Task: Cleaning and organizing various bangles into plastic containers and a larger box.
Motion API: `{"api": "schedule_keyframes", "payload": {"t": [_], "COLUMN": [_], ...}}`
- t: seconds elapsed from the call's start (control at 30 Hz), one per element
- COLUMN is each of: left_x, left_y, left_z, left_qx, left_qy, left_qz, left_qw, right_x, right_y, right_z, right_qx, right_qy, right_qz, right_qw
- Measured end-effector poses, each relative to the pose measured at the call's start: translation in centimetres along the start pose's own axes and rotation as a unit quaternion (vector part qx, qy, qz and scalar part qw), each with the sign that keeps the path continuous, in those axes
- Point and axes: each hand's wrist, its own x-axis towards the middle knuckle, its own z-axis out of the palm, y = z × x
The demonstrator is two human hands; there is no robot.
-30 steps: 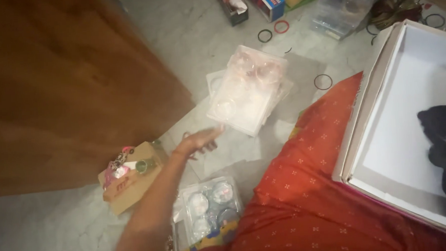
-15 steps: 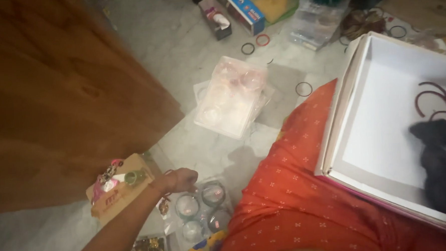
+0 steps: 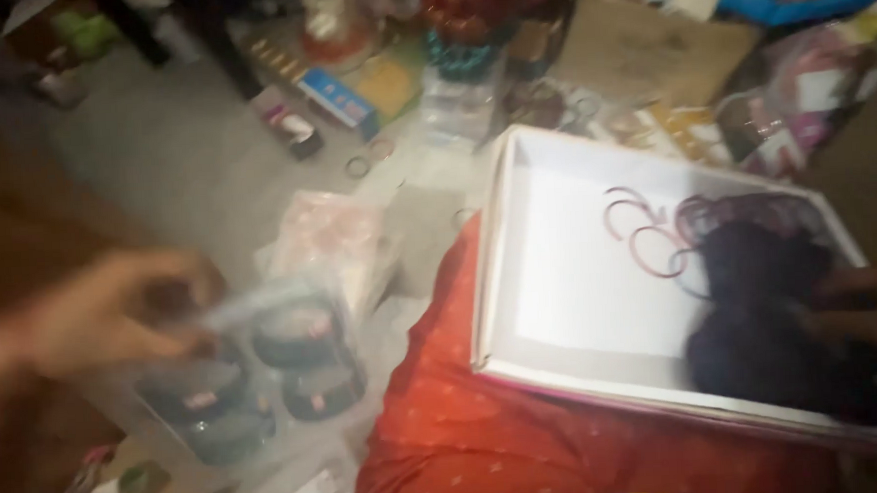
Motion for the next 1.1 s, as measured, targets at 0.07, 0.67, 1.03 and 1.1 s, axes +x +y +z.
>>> {"api": "schedule_keyframes", "payload": {"t": [0.07, 0.67, 1.03, 1.1], "left_x": [1.9, 31.4, 38.0, 38.4], "left_y": [2.5, 23.0, 19.2, 19.2], "left_z": [-2.7, 21.1, 24.7, 25.2], "left_qx": [-0.042, -0.384, -0.385, -0.300], "left_qy": [0.029, 0.023, 0.021, 0.050], "left_qz": [0.180, 0.040, 0.129, 0.149], "left_qw": [0.982, 0.922, 0.913, 0.941], "right_x": [-6.1, -12.7, -10.5, -9.6], "right_y": [-6.7, -11.1, -11.5, -11.5], "right_z": [2.6, 6.3, 4.5, 4.8], "right_qx": [0.014, 0.239, 0.494, 0.473], "right_qy": [0.015, -0.102, 0.002, 0.007], "right_qz": [0.008, -0.121, -0.112, -0.066], "right_qw": [1.000, 0.958, 0.862, 0.878]}}
